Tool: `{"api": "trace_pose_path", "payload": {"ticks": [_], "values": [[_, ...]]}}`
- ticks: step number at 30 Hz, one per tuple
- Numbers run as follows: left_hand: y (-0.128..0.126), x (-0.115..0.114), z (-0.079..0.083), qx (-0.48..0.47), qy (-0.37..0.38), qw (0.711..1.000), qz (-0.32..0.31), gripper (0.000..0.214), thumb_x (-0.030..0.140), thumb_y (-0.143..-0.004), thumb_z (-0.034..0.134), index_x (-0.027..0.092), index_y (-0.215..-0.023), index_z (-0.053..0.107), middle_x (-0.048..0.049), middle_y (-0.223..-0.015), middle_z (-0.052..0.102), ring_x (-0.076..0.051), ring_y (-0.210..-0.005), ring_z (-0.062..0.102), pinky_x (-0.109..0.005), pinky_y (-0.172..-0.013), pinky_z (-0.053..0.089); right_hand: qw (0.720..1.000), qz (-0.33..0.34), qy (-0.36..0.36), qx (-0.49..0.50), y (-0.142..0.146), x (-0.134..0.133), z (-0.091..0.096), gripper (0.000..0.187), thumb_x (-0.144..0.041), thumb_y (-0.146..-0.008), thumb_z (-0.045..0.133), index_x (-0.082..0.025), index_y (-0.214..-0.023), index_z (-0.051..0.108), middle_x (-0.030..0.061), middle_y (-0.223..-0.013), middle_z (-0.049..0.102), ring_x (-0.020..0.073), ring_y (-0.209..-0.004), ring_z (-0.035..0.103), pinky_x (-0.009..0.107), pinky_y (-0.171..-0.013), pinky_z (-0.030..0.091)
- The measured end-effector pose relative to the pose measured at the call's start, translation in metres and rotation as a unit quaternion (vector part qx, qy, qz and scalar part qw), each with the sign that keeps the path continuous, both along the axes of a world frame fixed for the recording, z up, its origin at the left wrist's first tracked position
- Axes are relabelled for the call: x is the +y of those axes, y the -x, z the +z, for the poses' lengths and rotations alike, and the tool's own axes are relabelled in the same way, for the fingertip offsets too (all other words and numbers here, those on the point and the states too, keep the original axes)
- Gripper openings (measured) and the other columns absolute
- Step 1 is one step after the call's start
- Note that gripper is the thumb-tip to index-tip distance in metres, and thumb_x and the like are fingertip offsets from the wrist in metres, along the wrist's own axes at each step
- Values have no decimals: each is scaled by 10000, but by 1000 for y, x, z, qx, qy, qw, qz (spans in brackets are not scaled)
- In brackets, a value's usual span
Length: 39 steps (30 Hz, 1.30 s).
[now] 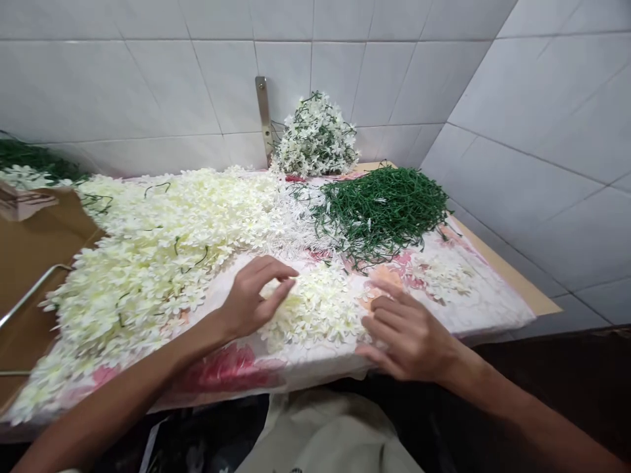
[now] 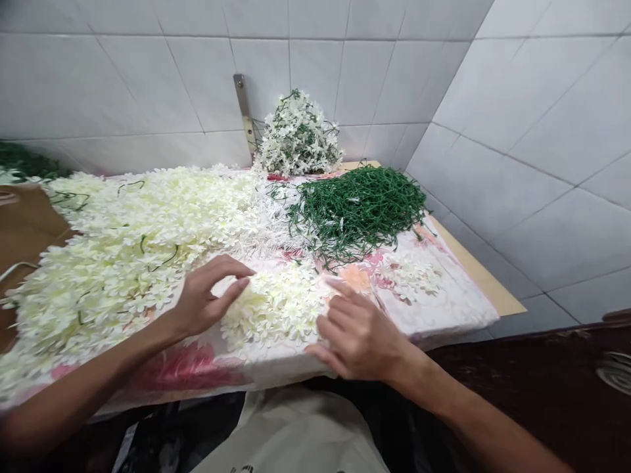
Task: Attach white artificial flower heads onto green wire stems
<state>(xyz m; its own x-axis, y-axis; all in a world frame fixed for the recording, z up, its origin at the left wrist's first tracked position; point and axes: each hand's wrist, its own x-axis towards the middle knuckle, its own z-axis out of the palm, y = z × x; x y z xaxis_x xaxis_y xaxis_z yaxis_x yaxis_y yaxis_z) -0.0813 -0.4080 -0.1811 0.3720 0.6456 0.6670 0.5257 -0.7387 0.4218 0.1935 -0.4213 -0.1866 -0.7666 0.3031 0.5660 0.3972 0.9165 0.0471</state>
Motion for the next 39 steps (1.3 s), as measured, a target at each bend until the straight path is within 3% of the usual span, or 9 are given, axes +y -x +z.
{"api": "trace_pose_path", "payload": {"ticks": [3,5,10,17,27,30,35,39], "values": [[-19,-15,15,3,37,998,-58,166,192,-856,600,147,-1012,639,-106,-915,689,-192,-869,632,-322,-773,516,993,99,-34,-50,42,-11,7,396,-425,-943,442,-188,-649,559,-18,-500,491,151,-494,451,418,-1002,438],[-27,-22,23,5,88,991,-102,202,204,-860,597,139,-1047,637,-117,-935,687,-196,-882,629,-327,-786,515,989,127,-57,-58,55,-15,8,442,-441,-951,414,-192,-610,544,-9,-496,505,151,-484,448,386,-934,463],[-30,-31,30,-14,223,964,-145,160,180,-859,575,136,-985,664,-70,-821,673,-147,-738,606,-270,-691,502,987,132,-77,-50,62,-15,3,470,-420,-968,389,-189,-589,542,-4,-486,530,146,-477,471,354,-825,454],[-31,-31,25,-76,341,920,-176,176,215,-846,609,147,-973,710,-74,-835,693,-163,-769,624,-277,-705,501,987,124,-79,-66,59,-19,6,486,-434,-979,375,-179,-604,550,-4,-492,541,134,-474,497,308,-762,444],[-33,-29,25,-110,399,887,-204,224,320,-851,630,150,-946,742,-96,-809,713,-168,-731,637,-286,-667,505,987,130,-80,-51,56,-24,6,488,-455,-973,384,-198,-586,532,-33,-474,505,119,-431,433,293,-778,445],[-33,-30,26,-121,412,886,-172,170,290,-812,677,159,-904,736,-75,-817,716,-161,-738,638,-273,-678,504,986,137,-83,-47,58,-24,2,479,-428,-975,393,-199,-577,531,-27,-471,509,128,-437,434,318,-805,443],[-31,-28,23,-117,442,867,-197,155,264,-814,665,143,-878,737,-73,-794,715,-156,-722,637,-260,-669,495,985,146,-82,-36,59,-23,1,486,-415,-978,388,-185,-579,544,-28,-465,494,118,-422,409,285,-695,438],[-31,-29,23,-111,444,868,-192,155,263,-813,662,136,-868,731,-77,-799,722,-160,-729,651,-255,-673,505,985,152,-79,-31,60,-23,0,482,-405,-977,400,-185,-573,544,-35,-459,484,113,-421,396,283,-792,441]]}}
